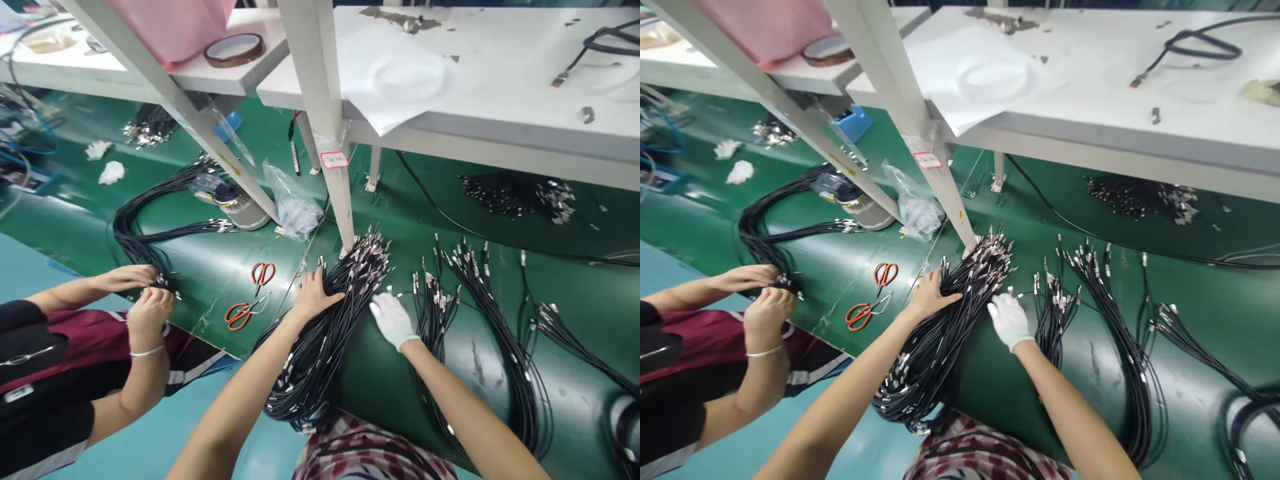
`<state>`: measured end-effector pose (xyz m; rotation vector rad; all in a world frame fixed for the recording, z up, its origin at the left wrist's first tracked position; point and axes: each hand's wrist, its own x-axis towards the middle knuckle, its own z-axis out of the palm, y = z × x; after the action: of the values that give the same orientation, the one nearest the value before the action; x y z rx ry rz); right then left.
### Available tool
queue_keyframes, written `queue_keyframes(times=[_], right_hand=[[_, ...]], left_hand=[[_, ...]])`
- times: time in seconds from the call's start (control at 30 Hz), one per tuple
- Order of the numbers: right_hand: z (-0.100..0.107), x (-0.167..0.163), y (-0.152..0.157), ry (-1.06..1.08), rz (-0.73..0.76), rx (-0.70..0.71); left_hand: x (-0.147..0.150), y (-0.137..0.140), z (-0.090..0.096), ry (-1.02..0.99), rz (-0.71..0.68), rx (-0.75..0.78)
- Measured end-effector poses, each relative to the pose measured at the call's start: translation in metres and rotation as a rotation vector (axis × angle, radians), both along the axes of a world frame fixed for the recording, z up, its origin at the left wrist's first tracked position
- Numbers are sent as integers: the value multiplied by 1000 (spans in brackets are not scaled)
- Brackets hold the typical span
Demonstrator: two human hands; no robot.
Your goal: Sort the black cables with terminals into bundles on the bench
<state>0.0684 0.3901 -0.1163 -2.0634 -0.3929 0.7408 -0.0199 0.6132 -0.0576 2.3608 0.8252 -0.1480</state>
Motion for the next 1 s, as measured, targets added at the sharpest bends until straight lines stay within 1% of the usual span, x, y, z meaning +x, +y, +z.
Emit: queue_keyframes(times=[0.03,0.07,0.1,0.17,0.2,0.23,0.27,0.3,0.37,0.43,0.47,0.5,0.53,0.57,0.63,0.7,0.73,0.8,0.87,0.9,0.93,1.0], right_hand=[[0,12,-12,-65,-33,-11],[-1,23,-21,-117,-73,-24],[-2,31,-28,-159,-116,-35],[-5,41,-30,-204,-190,-38],[-8,43,-24,-208,-215,-27],[-10,45,-14,-203,-231,-7],[-11,47,0,-191,-240,19],[-13,50,16,-177,-245,48],[-13,59,52,-162,-245,111],[-10,68,79,-170,-195,190],[-8,71,86,-179,-169,226],[-6,72,86,-194,-149,255],[-4,70,80,-213,-143,274],[-3,65,66,-237,-149,282],[0,47,20,-296,-184,261],[4,24,-46,-360,-245,192],[7,12,-83,-394,-296,134],[11,-7,-159,-467,-450,-19],[12,-17,-228,-502,-586,-193],[11,-18,-256,-498,-631,-275],[9,-18,-280,-482,-654,-349],[3,-13,-310,-444,-649,-464]], left_hand=[[3,-15,3,-91,-86,147],[6,-31,4,-181,-215,266],[10,-46,4,-251,-394,327],[18,-67,-1,-305,-839,325],[22,-71,-5,-296,-1025,323],[27,-72,-10,-275,-1141,335],[31,-70,-15,-253,-1168,360],[35,-65,-20,-237,-1114,392],[39,-54,-26,-223,-905,442],[40,-46,-28,-214,-752,459],[39,-45,-27,-202,-714,466],[38,-45,-26,-186,-695,469],[37,-47,-24,-174,-686,468],[35,-50,-22,-171,-686,464],[32,-61,-17,-202,-701,453],[26,-82,-14,-259,-744,427],[20,-96,-14,-283,-791,397],[5,-136,-17,-304,-946,300],[-15,-187,-26,-295,-1155,172],[-25,-214,-32,-287,-1260,112],[-35,-242,-39,-280,-1352,59],[-50,-294,-55,-261,-1459,4]])
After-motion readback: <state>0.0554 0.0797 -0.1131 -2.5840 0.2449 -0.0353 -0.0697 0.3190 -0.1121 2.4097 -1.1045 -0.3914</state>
